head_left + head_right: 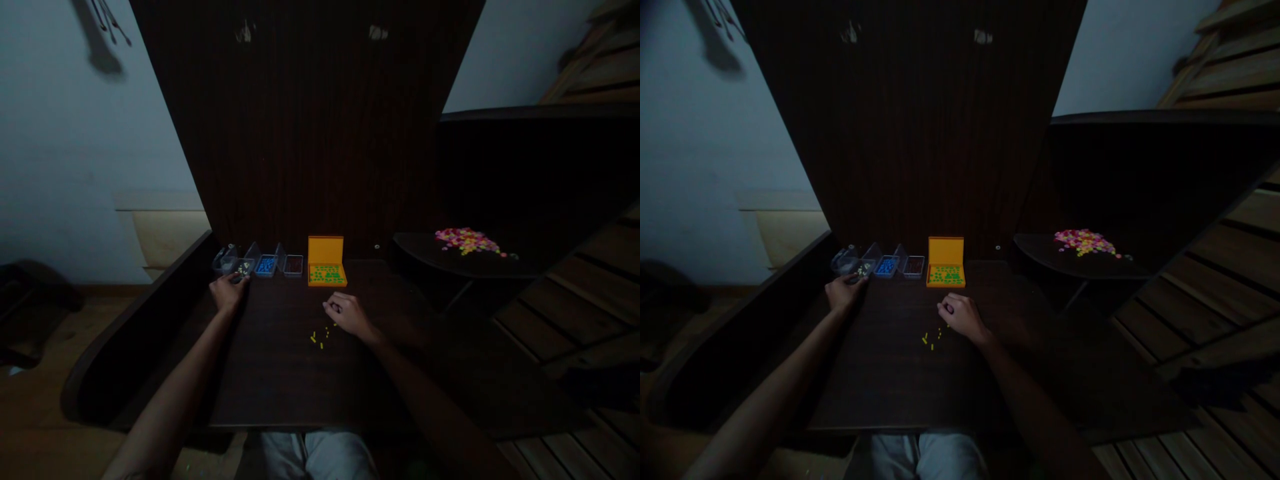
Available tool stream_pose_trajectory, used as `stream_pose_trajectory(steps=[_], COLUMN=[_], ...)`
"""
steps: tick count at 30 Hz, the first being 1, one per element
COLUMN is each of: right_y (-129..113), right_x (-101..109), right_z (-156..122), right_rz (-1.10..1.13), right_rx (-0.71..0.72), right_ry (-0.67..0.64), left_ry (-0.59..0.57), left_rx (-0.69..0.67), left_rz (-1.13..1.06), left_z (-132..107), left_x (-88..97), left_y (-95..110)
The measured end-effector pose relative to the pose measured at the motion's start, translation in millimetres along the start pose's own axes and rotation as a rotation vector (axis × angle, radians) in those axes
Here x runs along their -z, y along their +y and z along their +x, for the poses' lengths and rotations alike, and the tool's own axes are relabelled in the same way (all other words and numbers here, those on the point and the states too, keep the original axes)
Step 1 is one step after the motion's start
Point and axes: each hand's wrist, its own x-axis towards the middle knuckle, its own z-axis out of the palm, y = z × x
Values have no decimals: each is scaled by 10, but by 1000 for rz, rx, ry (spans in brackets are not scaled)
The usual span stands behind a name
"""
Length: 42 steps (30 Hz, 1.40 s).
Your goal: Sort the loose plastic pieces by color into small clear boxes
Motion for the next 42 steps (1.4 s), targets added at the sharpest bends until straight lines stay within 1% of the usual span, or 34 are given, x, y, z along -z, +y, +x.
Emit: stream_pose_trajectory(steps=[6, 11, 16, 27, 34, 42], right_y=[-24, -27, -7, -42, -45, -55], right_x=[17, 20, 3, 36, 39, 46], right_z=[-5, -11, -27, -23, -38, -46], right_rz=[-17, -29, -55, -72, -81, -72], right_rx=[29, 32, 28, 29, 16, 57], right_ry=[-3, -8, -21, -21, 0, 22], left_ry=[8, -6, -5, 14, 6, -22], left_rx=[70, 53, 39, 58, 41, 32], left_rz=[86, 116, 123, 110, 113, 135], left_z=[-45, -98, -150, -86, -46, -51], left_x=[-94, -166, -198, -251, -231, -204], left_y=[140, 236, 294, 259, 264, 261])
